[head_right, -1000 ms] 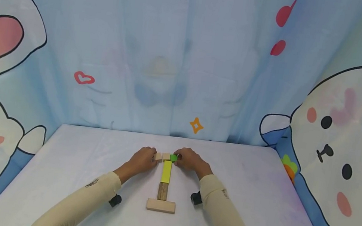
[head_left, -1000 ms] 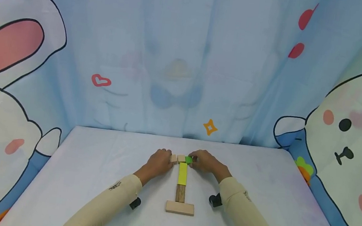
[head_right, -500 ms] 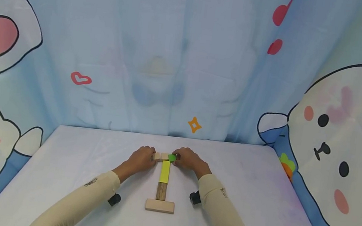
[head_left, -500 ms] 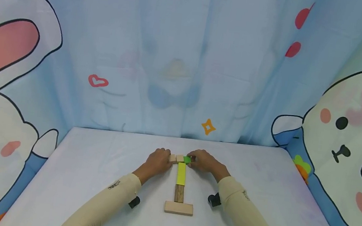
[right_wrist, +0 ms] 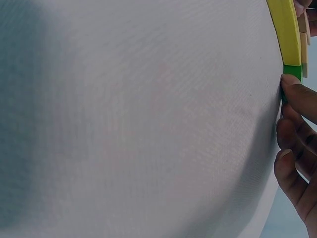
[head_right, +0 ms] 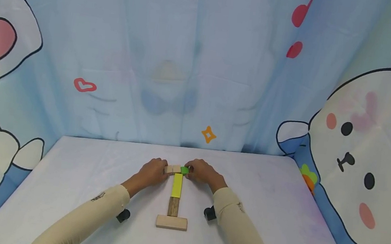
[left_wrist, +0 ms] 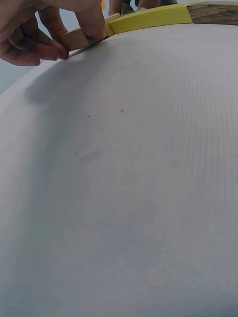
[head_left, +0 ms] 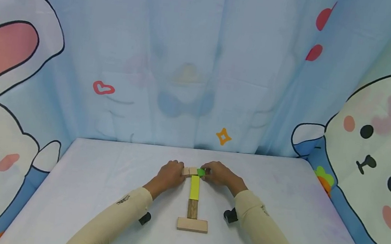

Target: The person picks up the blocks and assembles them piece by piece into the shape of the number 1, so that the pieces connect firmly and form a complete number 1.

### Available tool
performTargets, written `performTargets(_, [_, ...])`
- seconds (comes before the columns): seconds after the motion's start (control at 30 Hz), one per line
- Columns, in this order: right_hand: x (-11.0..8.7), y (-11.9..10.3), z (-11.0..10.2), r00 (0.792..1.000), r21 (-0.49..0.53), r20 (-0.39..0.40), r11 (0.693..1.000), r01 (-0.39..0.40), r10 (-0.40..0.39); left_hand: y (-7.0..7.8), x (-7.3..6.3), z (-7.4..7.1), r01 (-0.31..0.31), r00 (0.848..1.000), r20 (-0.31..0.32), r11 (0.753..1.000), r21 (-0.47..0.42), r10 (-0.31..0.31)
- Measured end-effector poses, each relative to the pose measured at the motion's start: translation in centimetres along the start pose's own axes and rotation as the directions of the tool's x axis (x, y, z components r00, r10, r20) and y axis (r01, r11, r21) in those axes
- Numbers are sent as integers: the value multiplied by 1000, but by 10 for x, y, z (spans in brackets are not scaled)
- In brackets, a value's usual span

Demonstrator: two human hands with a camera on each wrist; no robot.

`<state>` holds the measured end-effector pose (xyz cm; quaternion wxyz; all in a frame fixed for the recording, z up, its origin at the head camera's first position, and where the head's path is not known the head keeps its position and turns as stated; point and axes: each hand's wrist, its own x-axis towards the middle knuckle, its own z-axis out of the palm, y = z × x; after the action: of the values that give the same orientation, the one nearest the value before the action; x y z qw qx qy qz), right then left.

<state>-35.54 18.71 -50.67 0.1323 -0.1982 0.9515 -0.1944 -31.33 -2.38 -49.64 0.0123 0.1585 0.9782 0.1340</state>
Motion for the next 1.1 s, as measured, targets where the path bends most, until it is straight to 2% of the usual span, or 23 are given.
performTargets(0.3, [-1,-3,-4,1000,-15,17,1000,-10,10,2,-1,-1,-11,1000,-3,1000,9,11])
performTargets(0.77, [-4,-2,-4,999,24,17,999,38,-38,1,0,1,33,998,46,999,-15,-32])
performTargets(0.97, [-4,-1,-3,1000,17,27,1000,15,-15,0,-3,0,40,999,31,999,-35,-39])
performTargets(1.1, [-4,-1,-3,999,28,33,1000,-11,10,-3,-4,1,46,999,26,999,-14,-45])
